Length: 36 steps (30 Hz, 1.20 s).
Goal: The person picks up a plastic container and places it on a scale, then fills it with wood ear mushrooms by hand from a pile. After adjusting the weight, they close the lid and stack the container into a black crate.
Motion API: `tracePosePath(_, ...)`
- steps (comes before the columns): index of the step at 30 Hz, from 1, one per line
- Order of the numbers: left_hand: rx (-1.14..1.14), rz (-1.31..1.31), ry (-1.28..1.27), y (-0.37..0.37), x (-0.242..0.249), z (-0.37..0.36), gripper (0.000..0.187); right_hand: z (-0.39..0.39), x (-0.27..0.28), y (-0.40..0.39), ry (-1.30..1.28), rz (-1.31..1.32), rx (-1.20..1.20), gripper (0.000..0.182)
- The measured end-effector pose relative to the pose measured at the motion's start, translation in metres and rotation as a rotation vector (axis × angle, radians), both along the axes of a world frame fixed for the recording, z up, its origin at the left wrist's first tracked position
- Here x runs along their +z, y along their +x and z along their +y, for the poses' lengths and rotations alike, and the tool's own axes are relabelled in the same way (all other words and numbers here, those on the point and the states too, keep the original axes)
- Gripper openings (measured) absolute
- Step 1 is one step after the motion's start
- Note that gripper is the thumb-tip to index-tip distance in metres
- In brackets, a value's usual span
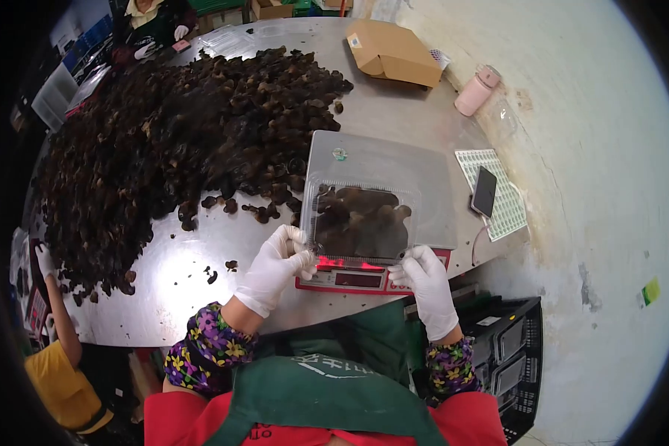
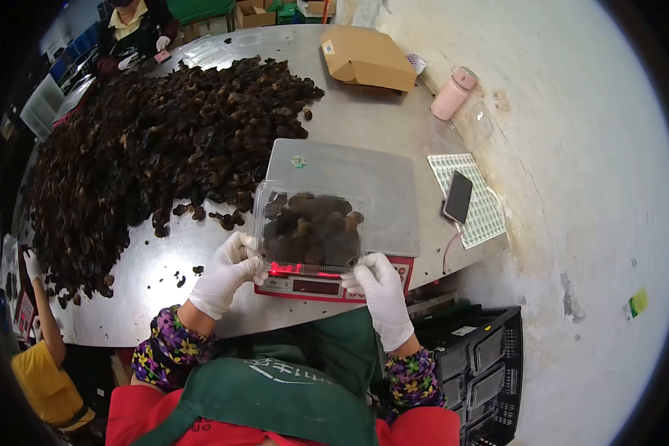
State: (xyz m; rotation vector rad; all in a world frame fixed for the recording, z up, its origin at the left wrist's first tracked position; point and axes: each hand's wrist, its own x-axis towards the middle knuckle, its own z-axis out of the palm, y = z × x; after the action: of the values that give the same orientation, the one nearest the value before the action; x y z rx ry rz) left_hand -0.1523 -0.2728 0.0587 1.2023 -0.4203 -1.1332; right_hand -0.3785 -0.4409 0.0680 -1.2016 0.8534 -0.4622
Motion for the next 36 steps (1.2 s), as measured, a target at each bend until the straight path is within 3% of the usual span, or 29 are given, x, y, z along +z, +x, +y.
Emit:
tracePosePath(2, 0.012, -0.013, 0.002, -0.005, 0.003, 0.0, 0.02, -0.002, -0.002, 0.001, -0.154, 0.04, 0.028, 0.011)
tracePosePath(5, 0.026, -0.06, 0.006, -0.009, 0.005, 0.001, 0.02, -0.004, -0.001, 0.002, -0.179, 0.049, 0.041, 0.01)
tracePosePath(8, -0.012, 0.044, -0.07, -0.014, 0.009, 0.001, 0.019, 0.002, 0.001, 0.002, -0.161, -0.021, -0.106, 0.011)
tracePosePath(11, 0.023, 0.113, -0.135, -0.038, 0.023, 0.001, 0.02, 0.031, 0.006, 0.006, 0.003, -0.258, -0.345, 0.024)
tracePosePath(12, -0.034, 0.12, -0.134, -0.045, 0.02, -0.001, 0.02, 0.039, 0.002, 0.006, 0.196, -0.443, -0.312, 0.027)
tracePosePath(15, -0.083, 0.059, -0.205, -0.072, 0.006, -0.007, 0.022, 0.061, 0.006, 0.015, 0.409, -0.708, -0.108, 0.052)
tracePosePath(18, -0.307, 0.068, -0.068, -0.099, 0.001, -0.007, 0.03, 0.062, -0.018, 0.004, 0.197, -0.722, -0.397, 0.051)
tracePosePath(20, -0.444, -0.272, -0.116, -0.095, 0.006, -0.007, 0.038, 0.047, -0.003, -0.037, -0.033, -0.591, -0.608, 0.051)
tracePosePath(22, -0.33, -0.375, -0.031, -0.09, 0.011, -0.002, 0.035, 0.029, -0.022, -0.1, -0.239, -0.451, -0.827, 0.052)
tracePosePath(24, -0.19, -0.481, -0.01, -0.077, 0.008, 0.004, 0.022, 0.032, -0.001, -0.178, -0.304, -0.276, -0.914, 0.066)
tracePosePath(25, -0.125, -0.537, 0.009, -0.064, -0.002, 0.008, 0.02, 0.026, -0.03, -0.227, -0.498, 0.0, -1.087, 0.068)
tracePosePath(27, -0.007, -0.58, 0.023, -0.041, -0.022, 0.023, 0.018, 0.046, -0.016, -0.297, -0.55, 0.227, -1.3, 0.071)
tracePosePath(28, 0.05, -0.57, 0.023, -0.031, -0.03, 0.031, 0.018, 0.048, -0.037, -0.348, -0.738, 0.404, -1.4, 0.07)
tracePosePath(30, 0.161, -0.58, 0.042, -0.01, -0.064, 0.048, 0.018, 0.072, -0.033, -0.415, -0.647, 0.562, -1.535, 0.068)
tracePosePath(31, 0.217, -0.623, 0.053, 0.002, -0.079, 0.058, 0.019, 0.083, -0.036, -0.441, -0.657, 0.833, -1.587, 0.066)
tracePosePath(32, 0.297, -0.67, 0.07, 0.009, -0.087, 0.068, 0.019, 0.093, -0.042, -0.47, -0.555, 0.933, -1.577, 0.069)
tracePosePath(33, 0.245, -0.88, 0.129, 0.014, -0.086, 0.078, 0.02, 0.101, -0.02, -0.46, -0.351, 0.699, -1.604, 0.073)
tracePosePath(34, 0.242, -1.022, 0.167, 0.019, -0.092, 0.092, 0.023, 0.11, -0.09, -0.542, -0.359, 0.331, -1.446, 0.076)
tracePosePath(35, 0.233, -1.126, 0.176, 0.019, -0.104, 0.1, 0.027, 0.109, -0.064, -0.516, -0.145, 0.938, -1.352, 0.075)
tracePosePath(36, 0.23, -1.219, 0.181, 0.021, -0.116, 0.107, 0.032, 0.109, -0.032, -0.483, 0.134, 1.473, -1.095, 0.075)
